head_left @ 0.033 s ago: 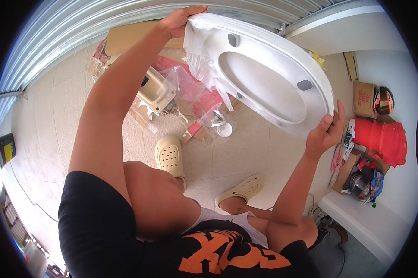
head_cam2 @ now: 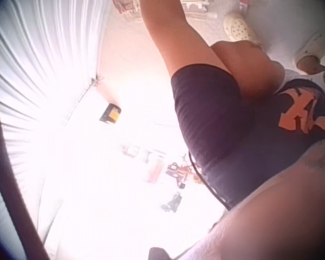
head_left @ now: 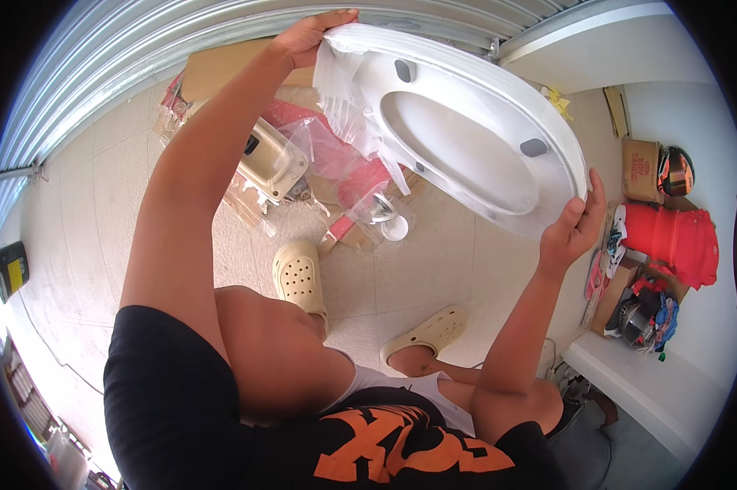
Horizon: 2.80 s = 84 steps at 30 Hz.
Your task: The person unpacks a new toilet bowl, carries it into a tiled bathroom, and positions it near the floor flange. They then handle a black wax ring, inspecting it before placing it on the bowl. The person sits on the floor and continues to position the toilet bowl for installation.
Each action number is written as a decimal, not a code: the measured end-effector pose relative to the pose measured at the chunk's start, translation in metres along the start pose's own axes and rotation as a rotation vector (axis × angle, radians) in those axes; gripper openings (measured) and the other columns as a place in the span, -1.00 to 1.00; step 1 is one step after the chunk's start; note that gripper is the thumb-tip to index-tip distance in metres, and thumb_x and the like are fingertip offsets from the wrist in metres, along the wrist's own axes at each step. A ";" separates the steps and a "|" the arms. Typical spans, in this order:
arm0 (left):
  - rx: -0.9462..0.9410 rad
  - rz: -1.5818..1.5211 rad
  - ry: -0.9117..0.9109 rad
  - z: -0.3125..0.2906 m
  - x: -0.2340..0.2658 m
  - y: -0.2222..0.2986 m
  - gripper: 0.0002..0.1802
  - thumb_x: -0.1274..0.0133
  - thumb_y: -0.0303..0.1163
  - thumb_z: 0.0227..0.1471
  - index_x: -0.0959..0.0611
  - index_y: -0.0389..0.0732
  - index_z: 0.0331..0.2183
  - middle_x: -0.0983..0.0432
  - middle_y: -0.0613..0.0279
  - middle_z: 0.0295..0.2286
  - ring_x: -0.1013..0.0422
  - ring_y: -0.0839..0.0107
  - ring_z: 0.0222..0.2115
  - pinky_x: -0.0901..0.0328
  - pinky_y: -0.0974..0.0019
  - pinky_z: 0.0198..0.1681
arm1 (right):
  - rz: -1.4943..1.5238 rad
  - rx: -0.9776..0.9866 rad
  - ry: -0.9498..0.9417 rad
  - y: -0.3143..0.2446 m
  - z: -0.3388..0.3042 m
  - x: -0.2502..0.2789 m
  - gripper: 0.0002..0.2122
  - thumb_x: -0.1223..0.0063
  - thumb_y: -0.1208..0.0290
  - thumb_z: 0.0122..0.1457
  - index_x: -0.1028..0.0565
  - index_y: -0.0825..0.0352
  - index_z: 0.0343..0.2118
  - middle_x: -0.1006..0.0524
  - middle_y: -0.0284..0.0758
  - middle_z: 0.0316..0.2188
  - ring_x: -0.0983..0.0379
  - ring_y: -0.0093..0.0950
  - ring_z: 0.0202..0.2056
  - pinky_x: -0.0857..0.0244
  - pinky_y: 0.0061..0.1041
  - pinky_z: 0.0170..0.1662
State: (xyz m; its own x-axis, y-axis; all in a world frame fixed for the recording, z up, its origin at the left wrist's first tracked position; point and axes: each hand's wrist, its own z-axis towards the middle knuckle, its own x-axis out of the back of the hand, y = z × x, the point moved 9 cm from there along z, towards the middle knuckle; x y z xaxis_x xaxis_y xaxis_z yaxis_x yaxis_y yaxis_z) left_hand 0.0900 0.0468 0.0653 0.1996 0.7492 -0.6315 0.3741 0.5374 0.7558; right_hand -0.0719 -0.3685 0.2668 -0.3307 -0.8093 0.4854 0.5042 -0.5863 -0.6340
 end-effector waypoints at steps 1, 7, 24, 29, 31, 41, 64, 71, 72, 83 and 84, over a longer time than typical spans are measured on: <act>0.009 0.084 -0.014 -0.003 0.000 0.003 -0.71 -0.08 -0.12 0.37 -0.66 -0.15 -0.22 -0.61 0.37 -0.33 -0.53 0.62 -0.31 -0.48 0.42 -0.17 | -0.028 0.032 -0.011 -0.002 0.004 -0.001 -0.42 -0.06 0.04 0.41 -0.39 0.48 0.25 -0.59 -0.16 -0.08 -0.53 -0.45 -0.11 -0.40 -0.50 -0.02; -0.024 0.160 -0.116 0.000 -0.001 0.008 -0.67 -0.01 -0.07 0.42 -0.49 -0.07 -0.34 -0.39 0.47 -0.45 -0.34 0.63 -0.42 -0.34 0.45 -0.30 | 0.067 -0.049 -0.078 0.009 0.012 -0.011 -0.38 -0.08 -0.04 0.36 -0.44 0.45 0.22 -0.58 -0.15 -0.06 -0.53 -0.41 -0.07 -0.39 -0.45 0.03; 0.063 1.013 -0.024 0.056 0.080 0.005 -0.41 0.12 0.15 0.42 -0.46 -0.13 -0.46 -0.12 0.44 -0.57 -0.10 0.59 -0.54 -0.07 0.41 -0.39 | -0.132 0.082 -0.017 0.000 0.014 -0.008 -0.28 -0.59 -0.16 -0.29 -0.64 0.27 -0.11 -0.69 -0.29 -0.30 -0.67 -0.31 -0.34 -0.52 -0.39 -0.29; -0.128 1.446 0.250 0.070 0.058 0.062 -0.37 0.13 0.20 0.40 -0.54 -0.20 -0.39 -0.22 0.41 -0.56 -0.17 0.59 -0.54 -0.14 0.43 -0.38 | -0.111 0.038 0.030 0.001 0.012 -0.003 -0.35 -0.58 -0.14 -0.24 -0.65 0.25 -0.16 -0.69 -0.32 -0.32 -0.66 -0.30 -0.35 -0.51 -0.39 -0.29; -0.139 1.442 0.524 0.059 0.051 0.089 -0.30 0.15 0.26 0.38 -0.61 -0.26 -0.31 -0.31 0.37 -0.54 -0.24 0.58 -0.54 -0.20 0.44 -0.37 | -0.109 -0.040 -0.003 0.012 0.009 -0.005 -0.40 -0.59 -0.09 -0.22 -0.66 0.24 -0.18 -0.69 -0.33 -0.33 -0.66 -0.30 -0.35 -0.51 -0.40 -0.29; -0.343 1.475 0.173 0.001 -0.111 0.098 -0.23 0.15 0.28 0.37 -0.65 -0.23 0.11 -0.57 -0.04 0.07 -0.40 0.15 0.17 -0.18 0.16 0.29 | 0.143 -0.353 0.129 0.072 0.033 -0.006 -0.65 -0.54 0.32 0.06 -0.65 0.37 -0.16 -0.71 -0.26 -0.30 -0.67 -0.51 -0.31 -0.60 -0.52 -0.23; -0.175 1.983 0.088 0.053 -0.087 -0.018 -0.29 -0.25 -0.13 0.22 -0.44 -0.24 0.26 -0.37 -0.21 0.21 -0.28 -0.15 0.26 -0.21 -0.08 0.31 | -0.176 -0.801 -0.287 0.350 -0.005 -0.210 -0.35 -0.24 -0.29 0.13 -0.65 0.32 -0.08 -0.68 -0.10 -0.17 -0.62 -0.13 -0.08 -0.49 -0.20 0.01; 0.520 1.738 -0.453 -0.043 -0.219 -0.100 -0.48 -0.12 -0.14 0.29 -0.53 -0.17 0.18 -0.67 -0.13 -0.17 -0.60 -0.08 -0.14 -0.45 -0.03 -0.04 | -0.011 -1.094 -0.410 0.283 -0.076 -0.126 -0.63 -0.19 0.10 0.28 -0.58 0.27 0.01 -0.64 -0.14 -0.04 -0.57 -0.13 -0.01 -0.47 -0.18 0.09; 0.662 1.804 -0.641 -0.073 -0.247 -0.103 -0.59 -0.02 -0.18 0.33 -0.57 -0.09 0.14 -0.71 -0.03 -0.34 -0.63 -0.06 -0.28 -0.48 -0.06 -0.15 | 0.000 -1.070 -0.487 0.258 -0.092 -0.096 -0.76 -0.16 0.25 0.25 -0.64 0.23 -0.10 -0.67 -0.17 -0.10 -0.61 -0.14 -0.08 -0.49 -0.17 0.02; 1.038 1.511 -0.411 -0.171 -0.609 0.037 -0.47 -0.14 -0.10 0.31 -0.56 -0.23 0.16 -0.67 0.03 -0.12 -0.65 0.32 -0.26 -0.49 0.29 -0.14 | -0.067 -1.568 -0.288 0.041 -0.198 0.487 -0.71 -0.39 0.33 0.04 -0.66 0.33 -0.18 -0.70 -0.15 -0.29 -0.67 -0.27 -0.24 -0.52 -0.32 -0.09; 0.964 1.419 -0.506 -0.158 -0.656 0.032 -0.53 -0.13 -0.13 0.33 -0.62 -0.24 0.10 -0.67 0.07 -0.15 -0.63 0.38 -0.26 -0.48 0.31 -0.14 | -0.045 -1.636 -0.229 0.036 -0.179 0.545 -0.68 -0.35 0.24 0.11 -0.68 0.30 -0.13 -0.68 -0.15 -0.16 -0.64 -0.27 -0.09 -0.48 -0.30 0.03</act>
State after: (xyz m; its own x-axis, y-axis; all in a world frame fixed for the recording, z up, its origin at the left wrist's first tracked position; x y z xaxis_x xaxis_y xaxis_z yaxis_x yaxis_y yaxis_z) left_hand -0.1723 -0.3667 0.5310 0.9690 0.1107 0.2209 -0.0070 -0.8813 0.4725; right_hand -0.3766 -0.8363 0.4010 -0.1286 -0.8571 0.4988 -0.8727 -0.1412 -0.4675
